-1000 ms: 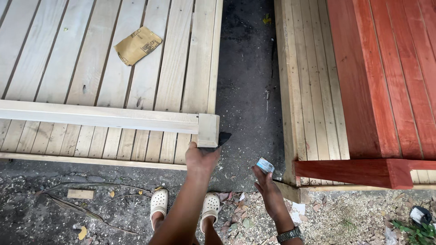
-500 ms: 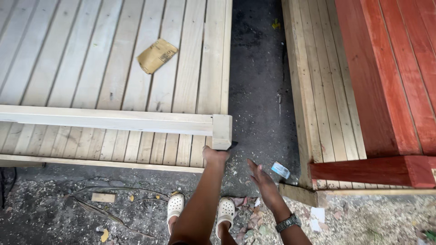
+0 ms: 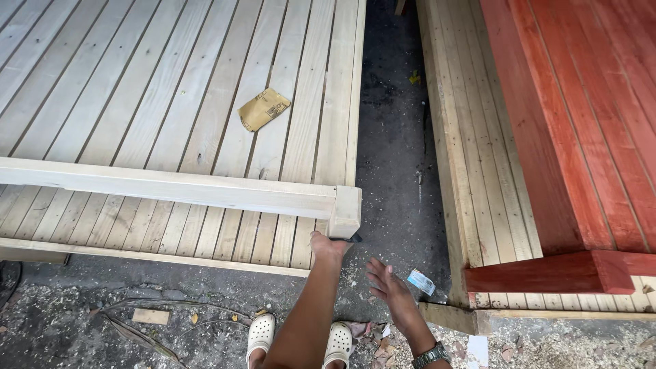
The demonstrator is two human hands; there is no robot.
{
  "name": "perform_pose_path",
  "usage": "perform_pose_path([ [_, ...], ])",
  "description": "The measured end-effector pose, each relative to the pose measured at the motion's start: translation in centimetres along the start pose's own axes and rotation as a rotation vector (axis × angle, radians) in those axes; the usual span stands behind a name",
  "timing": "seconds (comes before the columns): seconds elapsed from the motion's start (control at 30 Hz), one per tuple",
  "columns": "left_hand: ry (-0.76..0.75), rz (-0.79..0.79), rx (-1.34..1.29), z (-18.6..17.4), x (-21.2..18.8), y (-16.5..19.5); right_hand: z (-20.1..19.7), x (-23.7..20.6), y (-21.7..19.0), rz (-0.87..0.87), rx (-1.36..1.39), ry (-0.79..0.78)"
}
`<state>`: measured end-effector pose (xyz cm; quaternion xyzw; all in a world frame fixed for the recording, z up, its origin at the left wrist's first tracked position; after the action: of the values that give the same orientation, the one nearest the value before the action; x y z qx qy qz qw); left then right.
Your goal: The person sands a slatted wooden furniture panel, first rubbing a sanding block across the flat slats, then sanding the frame edges and corner blocks with sandpaper, working around the piece and smoothing different surfaces in turn.
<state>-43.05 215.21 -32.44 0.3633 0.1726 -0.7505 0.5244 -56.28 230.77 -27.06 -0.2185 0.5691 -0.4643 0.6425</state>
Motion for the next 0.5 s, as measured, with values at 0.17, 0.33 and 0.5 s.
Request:
perform_pose_path([
  [0.17, -0.116, -0.163, 0.01, 5.5, -3.4, 0.1, -1.0, -1.4, -2.0, -0.007, 0.131, 0.06],
  [0.33, -0.113, -0.349, -0.046, 13.3, -14.0, 3.0, 1.8, -1.3, -6.2, -0.119, 0.199, -0.032],
  [0.5, -0.763, 0.461, 0.249, 21.8, -24.8, 16.3, 5.2, -1.2, -8.7, -0.15, 0.216, -0.069],
])
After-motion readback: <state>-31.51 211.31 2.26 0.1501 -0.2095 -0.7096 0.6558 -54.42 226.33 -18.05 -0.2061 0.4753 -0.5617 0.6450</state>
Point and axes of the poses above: each hand's wrist, its own x-axis towards the middle knuckle, its own z-axis out of the palm, y = z × x, the point moved 7 cm from there along x, towards the middle knuckle, and after that the axes turned 14 degrees about x, right-handed, at the moved point
